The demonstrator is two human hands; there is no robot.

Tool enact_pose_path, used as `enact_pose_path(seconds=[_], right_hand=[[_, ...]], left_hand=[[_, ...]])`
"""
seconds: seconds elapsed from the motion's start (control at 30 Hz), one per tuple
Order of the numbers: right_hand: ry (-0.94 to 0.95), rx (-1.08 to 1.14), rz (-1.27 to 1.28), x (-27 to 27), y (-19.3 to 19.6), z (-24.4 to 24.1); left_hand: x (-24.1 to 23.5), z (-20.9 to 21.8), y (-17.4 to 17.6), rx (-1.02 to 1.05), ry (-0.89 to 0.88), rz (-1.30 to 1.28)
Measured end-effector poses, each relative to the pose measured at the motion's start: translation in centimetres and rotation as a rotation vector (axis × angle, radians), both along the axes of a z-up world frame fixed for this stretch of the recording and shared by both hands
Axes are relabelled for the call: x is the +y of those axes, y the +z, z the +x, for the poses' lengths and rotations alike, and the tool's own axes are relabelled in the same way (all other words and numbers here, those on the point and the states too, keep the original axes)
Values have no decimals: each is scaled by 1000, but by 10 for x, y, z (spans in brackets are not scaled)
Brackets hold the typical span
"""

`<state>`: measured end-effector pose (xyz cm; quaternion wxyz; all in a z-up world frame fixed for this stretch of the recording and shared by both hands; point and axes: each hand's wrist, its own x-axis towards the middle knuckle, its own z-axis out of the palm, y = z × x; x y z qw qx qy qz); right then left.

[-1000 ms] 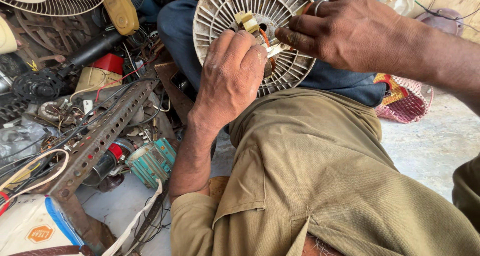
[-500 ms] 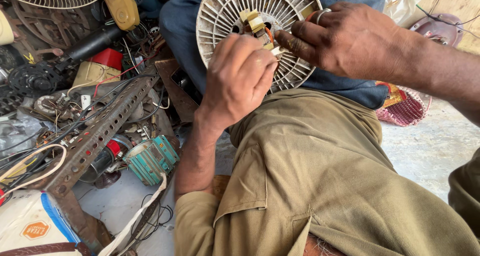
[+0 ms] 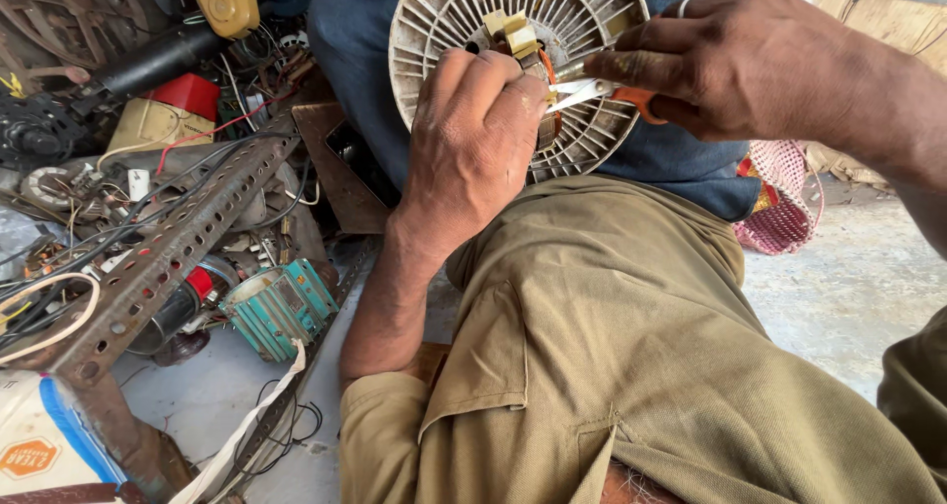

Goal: The person uses pliers to cut wires on a motor stator and then uses a metal file to smooth the copper windings. The person holds the stator on their lap and works on it in a cluttered workshop.

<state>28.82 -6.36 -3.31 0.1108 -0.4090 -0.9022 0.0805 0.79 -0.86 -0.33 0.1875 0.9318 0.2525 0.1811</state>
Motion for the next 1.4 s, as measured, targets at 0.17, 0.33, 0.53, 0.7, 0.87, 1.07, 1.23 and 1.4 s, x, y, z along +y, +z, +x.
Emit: enact_pose_path(seconds=[0.17, 0.33, 0.53, 0.7, 0.87, 1.07, 1.23, 1.4], right_hand=[[49, -110, -28, 8, 0, -6], [70, -182, -69, 10, 4, -8], [63, 0, 17, 12, 8, -9], [84, 23, -67, 14, 4, -9], [76, -50, -202, 13, 7, -15], [-30, 90, -74, 10, 23, -5], [-163, 269, 11, 13, 25, 4], [-235, 363, -27, -1, 12, -4]], left_hand=[[2, 6, 13, 54, -50, -15], [5, 9, 15, 62, -62, 28], [4, 8, 6, 75, -74, 102], [4, 7, 0, 84, -78, 101], [-3, 24, -10, 60, -112, 97], [-4, -18, 11, 5, 38, -148], [-2, -28, -27, -18, 129, -228], [-2, -19, -76, -205, 17, -217]])
